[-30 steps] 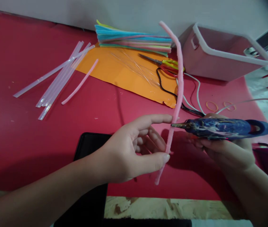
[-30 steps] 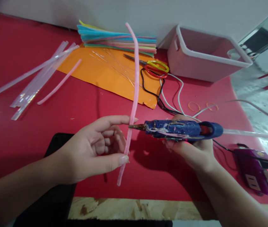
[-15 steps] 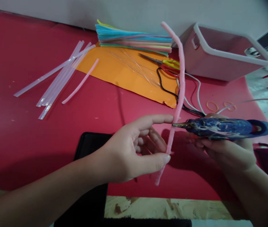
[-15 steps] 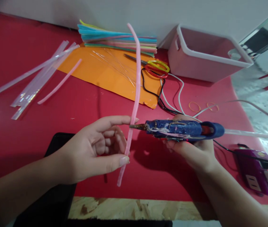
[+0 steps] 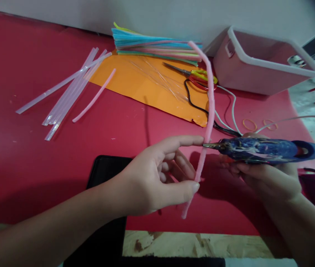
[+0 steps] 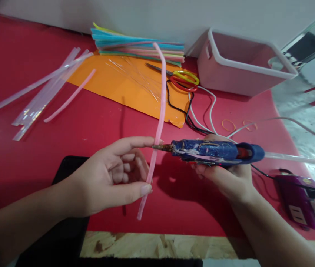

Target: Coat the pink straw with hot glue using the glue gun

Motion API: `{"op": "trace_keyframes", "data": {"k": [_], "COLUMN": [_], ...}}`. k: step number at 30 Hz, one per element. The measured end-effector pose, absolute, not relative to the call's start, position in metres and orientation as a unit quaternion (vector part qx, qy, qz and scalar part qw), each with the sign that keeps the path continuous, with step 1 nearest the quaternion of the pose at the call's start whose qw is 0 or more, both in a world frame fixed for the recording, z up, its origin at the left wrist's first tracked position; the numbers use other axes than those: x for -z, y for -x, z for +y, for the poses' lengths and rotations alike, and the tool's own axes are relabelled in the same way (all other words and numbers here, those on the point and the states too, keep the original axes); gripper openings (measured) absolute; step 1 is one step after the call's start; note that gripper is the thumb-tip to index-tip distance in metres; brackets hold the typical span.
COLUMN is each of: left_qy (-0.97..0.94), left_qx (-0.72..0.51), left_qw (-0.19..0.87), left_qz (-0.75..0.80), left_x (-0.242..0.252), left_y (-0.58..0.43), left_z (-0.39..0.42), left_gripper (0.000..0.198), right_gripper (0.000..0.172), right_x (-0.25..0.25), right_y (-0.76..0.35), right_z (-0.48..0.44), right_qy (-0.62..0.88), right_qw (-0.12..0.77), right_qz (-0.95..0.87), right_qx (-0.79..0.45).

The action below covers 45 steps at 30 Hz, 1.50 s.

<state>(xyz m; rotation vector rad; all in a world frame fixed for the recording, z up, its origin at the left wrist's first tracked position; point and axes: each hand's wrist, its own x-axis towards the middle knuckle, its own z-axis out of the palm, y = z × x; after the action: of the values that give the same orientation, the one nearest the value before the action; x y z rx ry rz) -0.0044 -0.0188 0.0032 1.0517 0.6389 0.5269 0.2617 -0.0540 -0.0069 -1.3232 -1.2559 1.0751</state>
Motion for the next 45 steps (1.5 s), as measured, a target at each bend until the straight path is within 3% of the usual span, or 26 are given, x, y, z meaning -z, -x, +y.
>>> {"op": "trace_keyframes", "data": {"k": [15, 31, 45], "left_qy": [-0.447, -0.446, -0.461], "left_qx": [-0.307, -0.308, -0.281], "left_qw": [0.781, 0.793, 0.795], "left_qz": [0.308, 0.279, 0.276], "left_x": [0.005, 0.006, 0.005], "left_y": [0.004, 0.005, 0.006], "left_z": [-0.017, -0.018, -0.019], "left_gripper": [0.064, 0.063, 0.062], "right_gripper": [0.021, 0.027, 0.014], "right_x": [0.017, 0.017, 0.018], "right_y": [-0.276, -0.275, -0.278], "right_z": [-0.061, -0.059, -0.059], "right_qy": [0.523, 0.524, 0.54], "right_qw": [0.417, 0.411, 0.41], "right_qz": [-0.607, -0.608, -0.596], "right_qx": [-0.429, -0.433, -0.43]}}
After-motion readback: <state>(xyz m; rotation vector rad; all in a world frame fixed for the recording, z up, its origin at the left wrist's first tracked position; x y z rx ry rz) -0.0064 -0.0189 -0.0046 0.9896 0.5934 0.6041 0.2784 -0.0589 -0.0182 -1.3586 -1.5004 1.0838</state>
